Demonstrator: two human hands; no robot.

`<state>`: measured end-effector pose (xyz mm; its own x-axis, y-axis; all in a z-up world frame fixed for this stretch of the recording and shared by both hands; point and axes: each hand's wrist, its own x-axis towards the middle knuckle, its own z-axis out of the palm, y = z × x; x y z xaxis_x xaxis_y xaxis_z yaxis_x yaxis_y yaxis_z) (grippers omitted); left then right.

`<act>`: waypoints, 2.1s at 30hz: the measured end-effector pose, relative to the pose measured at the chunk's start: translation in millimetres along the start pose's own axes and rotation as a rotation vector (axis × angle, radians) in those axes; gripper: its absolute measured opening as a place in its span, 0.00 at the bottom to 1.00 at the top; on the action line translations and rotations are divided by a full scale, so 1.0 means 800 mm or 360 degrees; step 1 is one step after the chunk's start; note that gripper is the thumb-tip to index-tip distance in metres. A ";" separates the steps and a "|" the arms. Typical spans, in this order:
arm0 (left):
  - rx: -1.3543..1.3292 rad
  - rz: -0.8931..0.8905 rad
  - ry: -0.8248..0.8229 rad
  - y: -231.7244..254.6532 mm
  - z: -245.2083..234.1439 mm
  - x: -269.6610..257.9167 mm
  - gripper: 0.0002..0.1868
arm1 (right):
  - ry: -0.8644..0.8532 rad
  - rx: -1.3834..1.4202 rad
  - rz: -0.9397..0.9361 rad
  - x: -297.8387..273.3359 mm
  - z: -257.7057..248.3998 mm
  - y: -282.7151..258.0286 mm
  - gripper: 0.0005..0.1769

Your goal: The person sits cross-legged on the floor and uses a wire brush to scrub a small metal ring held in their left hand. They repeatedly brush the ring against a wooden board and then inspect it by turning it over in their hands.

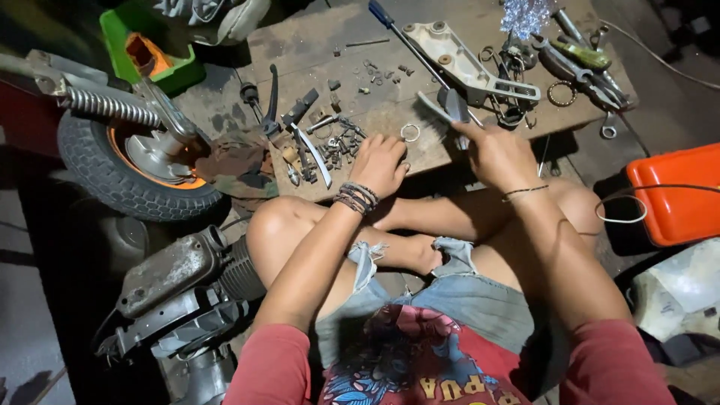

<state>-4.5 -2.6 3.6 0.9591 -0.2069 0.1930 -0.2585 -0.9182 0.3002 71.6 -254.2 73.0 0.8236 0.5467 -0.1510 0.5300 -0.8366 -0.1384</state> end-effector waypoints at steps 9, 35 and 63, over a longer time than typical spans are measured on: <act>0.0028 0.0013 0.0017 0.000 0.001 -0.002 0.13 | 0.0022 0.0001 -0.0157 0.003 -0.005 -0.009 0.29; 0.0034 0.0027 -0.0017 0.001 0.001 -0.006 0.13 | 0.0032 -0.0086 -0.0202 0.002 -0.024 0.002 0.25; 0.0036 -0.0006 -0.0016 -0.004 0.012 0.000 0.14 | -0.0070 -0.0210 -0.0144 -0.011 -0.036 -0.012 0.35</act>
<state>-2.6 -2.6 -6.6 0.9612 -0.2065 0.1827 -0.2521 -0.9264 0.2796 64.7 -251.7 103.6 0.7633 0.6185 -0.1869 0.6258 -0.7796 -0.0238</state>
